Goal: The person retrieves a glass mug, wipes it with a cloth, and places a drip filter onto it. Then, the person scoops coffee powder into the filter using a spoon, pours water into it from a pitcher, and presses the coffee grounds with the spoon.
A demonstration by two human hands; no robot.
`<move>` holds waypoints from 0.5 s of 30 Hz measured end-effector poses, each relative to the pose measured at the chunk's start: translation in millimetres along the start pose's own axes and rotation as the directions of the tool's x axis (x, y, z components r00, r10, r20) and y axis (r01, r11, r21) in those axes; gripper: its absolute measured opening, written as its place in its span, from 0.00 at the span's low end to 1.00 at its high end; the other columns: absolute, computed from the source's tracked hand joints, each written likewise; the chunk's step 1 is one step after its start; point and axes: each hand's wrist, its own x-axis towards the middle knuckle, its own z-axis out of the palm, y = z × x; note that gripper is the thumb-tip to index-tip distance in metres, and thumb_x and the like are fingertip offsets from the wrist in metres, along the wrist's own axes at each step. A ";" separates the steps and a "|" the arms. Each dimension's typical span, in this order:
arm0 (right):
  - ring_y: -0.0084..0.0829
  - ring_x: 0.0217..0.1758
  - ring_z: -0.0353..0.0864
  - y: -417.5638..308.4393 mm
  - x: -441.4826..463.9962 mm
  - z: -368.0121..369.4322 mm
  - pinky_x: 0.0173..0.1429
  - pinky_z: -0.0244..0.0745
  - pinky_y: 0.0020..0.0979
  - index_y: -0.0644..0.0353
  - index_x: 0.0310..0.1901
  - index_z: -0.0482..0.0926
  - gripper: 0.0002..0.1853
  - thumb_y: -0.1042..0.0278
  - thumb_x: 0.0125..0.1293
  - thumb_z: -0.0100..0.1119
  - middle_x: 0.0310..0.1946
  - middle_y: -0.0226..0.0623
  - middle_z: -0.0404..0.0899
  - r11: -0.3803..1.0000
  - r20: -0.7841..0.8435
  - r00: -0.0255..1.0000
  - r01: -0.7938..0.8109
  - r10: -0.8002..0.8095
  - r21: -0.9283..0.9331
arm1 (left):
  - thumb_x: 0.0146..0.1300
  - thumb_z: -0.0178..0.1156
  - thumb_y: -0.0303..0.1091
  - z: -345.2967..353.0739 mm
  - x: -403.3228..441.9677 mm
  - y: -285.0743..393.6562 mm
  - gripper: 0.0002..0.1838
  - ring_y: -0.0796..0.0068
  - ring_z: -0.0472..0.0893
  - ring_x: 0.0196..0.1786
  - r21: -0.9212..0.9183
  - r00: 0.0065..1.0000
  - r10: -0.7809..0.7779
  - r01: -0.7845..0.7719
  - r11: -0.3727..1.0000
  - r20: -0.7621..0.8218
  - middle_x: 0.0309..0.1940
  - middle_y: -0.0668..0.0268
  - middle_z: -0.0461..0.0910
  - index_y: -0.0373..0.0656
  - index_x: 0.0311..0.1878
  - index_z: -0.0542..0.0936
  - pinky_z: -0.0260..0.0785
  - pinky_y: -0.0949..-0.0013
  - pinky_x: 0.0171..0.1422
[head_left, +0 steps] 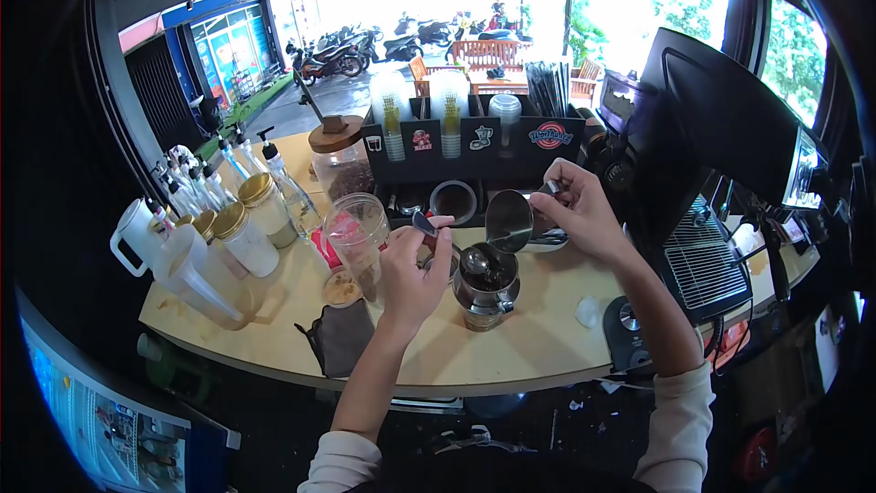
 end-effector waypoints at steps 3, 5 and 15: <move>0.08 0.28 0.67 -2.0 -0.2 1.3 0.29 0.62 0.17 0.61 0.30 0.64 0.12 0.75 0.62 0.60 0.24 0.23 0.69 1.000 -0.004 1.000 -0.013 0.013 0.016 | 0.61 0.60 0.30 -0.8 0.3 0.4 0.07 0.70 0.76 0.31 0.002 1.000 0.010 -0.010 1.000 -0.002 0.20 0.66 0.78 0.43 0.41 0.83 0.65 0.65 0.44; 0.08 0.28 0.66 1.1 0.6 -1.4 0.29 0.62 0.18 0.62 0.29 0.64 0.12 0.75 0.62 0.60 0.24 0.23 0.68 0.997 0.011 1.000 0.006 -0.005 -0.078 | 0.61 0.60 0.29 -1.0 0.4 -0.1 0.07 0.70 0.76 0.31 0.002 1.000 0.014 -0.014 1.000 0.001 0.20 0.66 0.78 0.43 0.41 0.83 0.65 0.65 0.44; 0.07 0.31 0.68 -7.4 -2.1 0.0 0.33 0.65 0.15 0.60 0.31 0.64 0.11 0.76 0.62 0.59 0.27 0.22 0.68 0.989 0.034 0.999 -0.001 0.006 -0.147 | 0.60 0.60 0.29 -0.5 -0.5 2.0 0.07 0.70 0.76 0.31 0.015 1.000 0.011 -0.011 1.000 0.003 0.21 0.66 0.80 0.43 0.41 0.83 0.66 0.66 0.44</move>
